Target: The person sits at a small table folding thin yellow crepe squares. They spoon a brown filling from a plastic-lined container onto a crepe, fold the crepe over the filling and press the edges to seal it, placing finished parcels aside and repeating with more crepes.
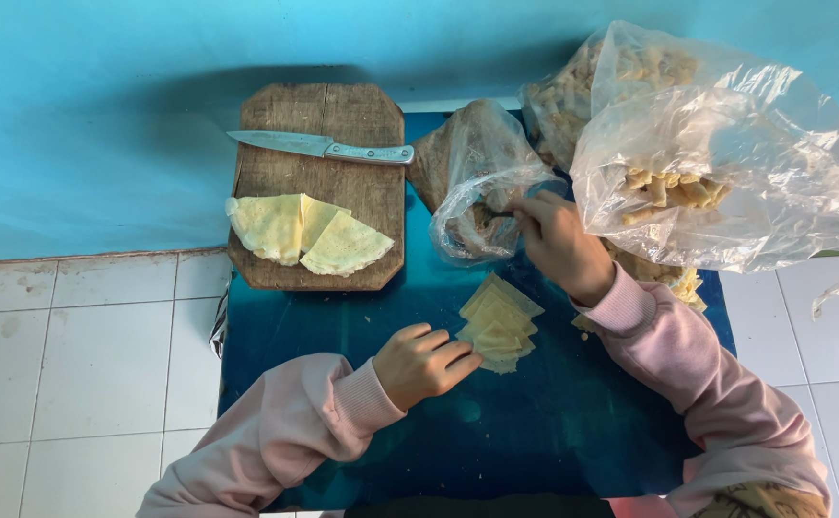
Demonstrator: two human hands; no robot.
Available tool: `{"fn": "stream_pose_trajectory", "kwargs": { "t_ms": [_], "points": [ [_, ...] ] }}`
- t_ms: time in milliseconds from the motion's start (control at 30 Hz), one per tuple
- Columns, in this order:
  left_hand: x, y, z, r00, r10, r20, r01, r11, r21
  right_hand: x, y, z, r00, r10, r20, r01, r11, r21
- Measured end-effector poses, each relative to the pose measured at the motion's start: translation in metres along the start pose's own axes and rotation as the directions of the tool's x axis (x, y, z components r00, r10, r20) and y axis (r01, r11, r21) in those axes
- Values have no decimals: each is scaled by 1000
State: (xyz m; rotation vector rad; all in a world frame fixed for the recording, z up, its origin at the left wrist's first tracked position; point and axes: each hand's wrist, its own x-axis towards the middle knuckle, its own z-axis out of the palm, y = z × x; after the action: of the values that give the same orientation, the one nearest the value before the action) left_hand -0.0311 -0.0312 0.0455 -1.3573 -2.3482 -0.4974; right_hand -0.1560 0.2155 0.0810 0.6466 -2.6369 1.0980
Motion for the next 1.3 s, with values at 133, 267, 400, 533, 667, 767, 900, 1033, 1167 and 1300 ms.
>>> {"fn": "stream_pose_trajectory", "kwargs": {
  "t_ms": [133,267,400,533,667,767,900,1033,1167,1300],
  "points": [
    [-2,-3,3,1000,-3,-24,3,1000,-12,-3,-7,1,985,-161,-69,142,965,-221],
    [-1,-2,3,1000,-6,-9,6,1000,-23,-4,-14,2,957,-289,12,263,855,-447],
    [-1,-1,1,1000,-4,-6,4,1000,-9,1,-10,2,969,-245,2,230,907,-354],
    [-1,-2,0,1000,-1,-12,1,1000,-10,2,1,5,982,-189,-30,178,959,-221],
    [-2,-1,0,1000,8,-7,-8,1000,-6,-3,5,13,993,-109,-38,106,991,-80],
    [-3,-1,-2,1000,2,1,-2,1000,-18,-2,6,15,996,-65,-60,63,998,-27],
    [-3,-2,-3,1000,2,-8,-2,999,-33,-4,5,10,994,-20,-106,20,1000,6],
    [-1,-2,-2,999,-13,-31,11,998,-59,-17,-6,4,990,54,-133,-54,999,-1],
    [0,-1,1,998,-20,-57,16,997,-71,-30,-17,-3,982,-17,-187,6,998,-61],
    [-2,5,4,997,-39,-64,34,997,-72,-57,-27,-12,984,12,-178,-28,996,-89]
  ]
}}
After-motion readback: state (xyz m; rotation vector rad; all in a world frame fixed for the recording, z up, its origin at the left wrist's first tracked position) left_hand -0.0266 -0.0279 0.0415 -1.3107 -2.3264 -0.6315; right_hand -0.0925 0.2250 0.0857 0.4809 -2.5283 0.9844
